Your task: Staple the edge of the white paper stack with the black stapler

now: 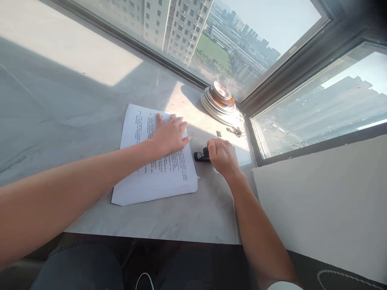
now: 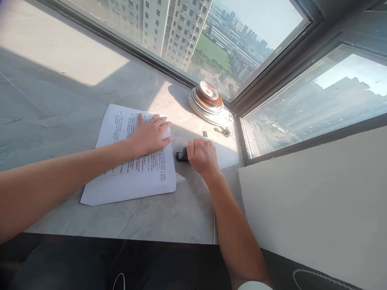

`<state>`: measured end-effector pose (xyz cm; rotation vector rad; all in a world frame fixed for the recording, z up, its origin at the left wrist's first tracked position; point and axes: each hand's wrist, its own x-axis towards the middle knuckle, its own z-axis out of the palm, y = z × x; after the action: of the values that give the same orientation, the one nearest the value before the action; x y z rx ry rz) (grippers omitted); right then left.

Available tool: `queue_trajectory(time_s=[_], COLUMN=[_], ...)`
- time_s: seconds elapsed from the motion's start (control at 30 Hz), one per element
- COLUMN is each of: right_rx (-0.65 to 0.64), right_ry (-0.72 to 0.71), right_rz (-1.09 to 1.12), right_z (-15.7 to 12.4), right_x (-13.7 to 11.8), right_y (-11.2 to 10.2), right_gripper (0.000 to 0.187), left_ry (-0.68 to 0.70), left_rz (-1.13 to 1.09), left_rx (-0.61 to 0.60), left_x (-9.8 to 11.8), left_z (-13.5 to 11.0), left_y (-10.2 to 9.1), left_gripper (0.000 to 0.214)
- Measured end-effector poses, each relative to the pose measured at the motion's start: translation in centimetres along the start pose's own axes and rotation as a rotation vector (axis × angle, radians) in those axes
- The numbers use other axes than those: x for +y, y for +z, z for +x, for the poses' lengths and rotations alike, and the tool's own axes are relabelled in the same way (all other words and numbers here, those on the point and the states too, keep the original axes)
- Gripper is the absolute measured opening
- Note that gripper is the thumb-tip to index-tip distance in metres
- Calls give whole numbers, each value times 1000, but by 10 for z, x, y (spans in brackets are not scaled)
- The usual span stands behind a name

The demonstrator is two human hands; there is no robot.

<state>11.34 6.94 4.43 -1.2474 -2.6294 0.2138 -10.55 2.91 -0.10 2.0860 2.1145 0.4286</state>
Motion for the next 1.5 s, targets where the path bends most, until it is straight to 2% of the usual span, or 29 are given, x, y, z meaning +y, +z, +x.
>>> queue_trajectory(time_s=[0.17,0.37,0.43,0.53,0.6,0.67,0.8,0.87,0.93,0.97,1.03,1.1,1.17,1.27,1.5], right_rx=[15,34,36,49,76,89,45,33,34,40,49,61,66,61,75], right_ry=[116,138,152,174,186,163,60,55,73,83,87,85,91,104,105], right_rz=[-9,-37,-39,-29,2,57,147,164,170,167,156,143,139,141,119], right_z=[5,8,9,10,11,11,9,8,9,9,10,11,12,12,11], right_x=[24,26,27,29,30,32,34,34,33,33,32,32,32,33,33], right_y=[-4,1,3,4,4,2,-3,-4,-5,-6,-5,-5,-4,-2,-2], right_gripper=[44,43,42,43,46,51,59,59,58,58,58,58,59,62,62], left_ry=[14,35,26,-17,0,54,185,237,273,318,517,787,959,998,994], left_rz=[4,-35,-77,-105,-105,-113,-119,-119,-128,-139,-181,-249,-305,-334,-372], left_rx=[4,2,42,163,199,188,153,131,165,197,227,147,7,-107,-177], left_x=[-1,-1,-4,-12,-18,-22,-26,-26,-26,-26,-24,-21,-17,-13,-12], left_z=[0,1,2,4,5,6,9,10,10,9,7,5,3,2,2], left_y=[-1,0,-3,-10,-13,-14,-8,-6,-8,-11,-18,-25,-28,-27,-27], left_gripper=[62,62,57,40,30,27,33,34,32,30,24,25,30,34,27])
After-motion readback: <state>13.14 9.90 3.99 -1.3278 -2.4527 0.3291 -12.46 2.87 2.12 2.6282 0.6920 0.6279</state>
